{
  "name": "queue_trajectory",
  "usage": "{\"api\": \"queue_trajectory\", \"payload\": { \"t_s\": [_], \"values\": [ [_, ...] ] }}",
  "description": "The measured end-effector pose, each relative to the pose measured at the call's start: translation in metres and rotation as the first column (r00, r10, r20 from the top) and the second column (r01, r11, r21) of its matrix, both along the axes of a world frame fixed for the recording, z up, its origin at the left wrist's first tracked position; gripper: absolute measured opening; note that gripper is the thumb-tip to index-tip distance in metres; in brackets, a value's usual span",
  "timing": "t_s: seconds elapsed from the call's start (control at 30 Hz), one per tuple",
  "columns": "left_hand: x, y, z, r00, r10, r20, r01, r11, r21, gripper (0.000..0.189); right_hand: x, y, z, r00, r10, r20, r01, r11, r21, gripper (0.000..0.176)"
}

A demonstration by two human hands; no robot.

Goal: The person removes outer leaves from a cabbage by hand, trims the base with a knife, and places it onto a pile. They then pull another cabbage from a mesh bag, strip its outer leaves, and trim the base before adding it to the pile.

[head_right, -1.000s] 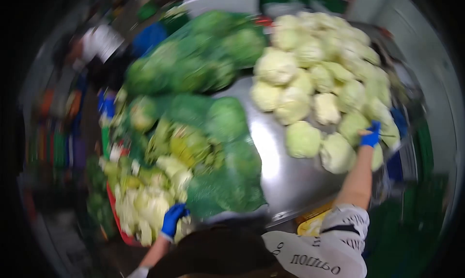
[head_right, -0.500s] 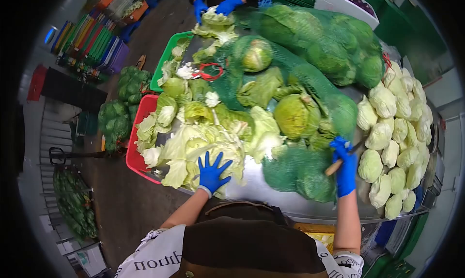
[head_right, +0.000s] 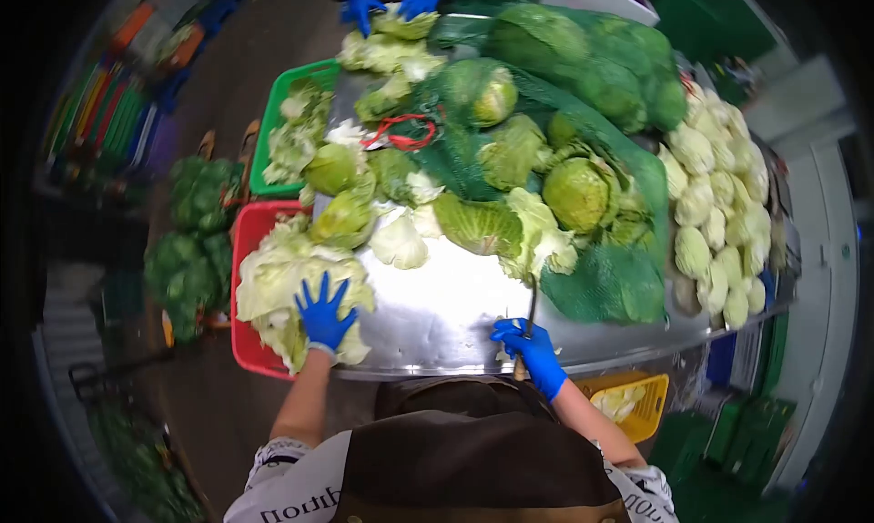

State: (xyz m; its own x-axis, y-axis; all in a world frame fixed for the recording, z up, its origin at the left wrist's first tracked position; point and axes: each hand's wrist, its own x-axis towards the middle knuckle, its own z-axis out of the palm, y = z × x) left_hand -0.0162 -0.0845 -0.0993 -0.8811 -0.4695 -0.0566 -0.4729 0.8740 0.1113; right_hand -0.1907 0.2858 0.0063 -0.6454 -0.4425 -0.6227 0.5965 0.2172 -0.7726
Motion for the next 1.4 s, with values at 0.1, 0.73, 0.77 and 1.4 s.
{"api": "queue_trajectory", "payload": {
  "t_s": [0.1,0.73,0.77,1.4],
  "values": [
    [0.010,-0.040,0.007,0.994,0.055,0.091,-0.053,0.998,-0.030,0.066,-0.009,-0.014,-0.007,0.991,0.101,-0.083,-0.103,0.995,-0.018,0.025],
    [-0.418,0.222,-0.009,0.966,-0.005,-0.260,0.254,0.230,0.939,0.074,-0.320,0.069,-0.067,0.621,0.114,-0.776,0.471,0.736,0.486,0.059],
    [-0.429,0.226,-0.011,0.994,0.012,-0.109,0.106,0.139,0.985,0.080,-0.319,0.074,-0.070,0.659,0.039,-0.751,0.467,0.762,0.449,0.060],
    [-0.142,0.119,0.078,0.877,0.468,0.108,0.094,-0.387,0.917,0.058,-0.082,-0.060,0.014,0.201,0.185,-0.962,-0.064,0.982,0.176,0.045]
  ]
}}
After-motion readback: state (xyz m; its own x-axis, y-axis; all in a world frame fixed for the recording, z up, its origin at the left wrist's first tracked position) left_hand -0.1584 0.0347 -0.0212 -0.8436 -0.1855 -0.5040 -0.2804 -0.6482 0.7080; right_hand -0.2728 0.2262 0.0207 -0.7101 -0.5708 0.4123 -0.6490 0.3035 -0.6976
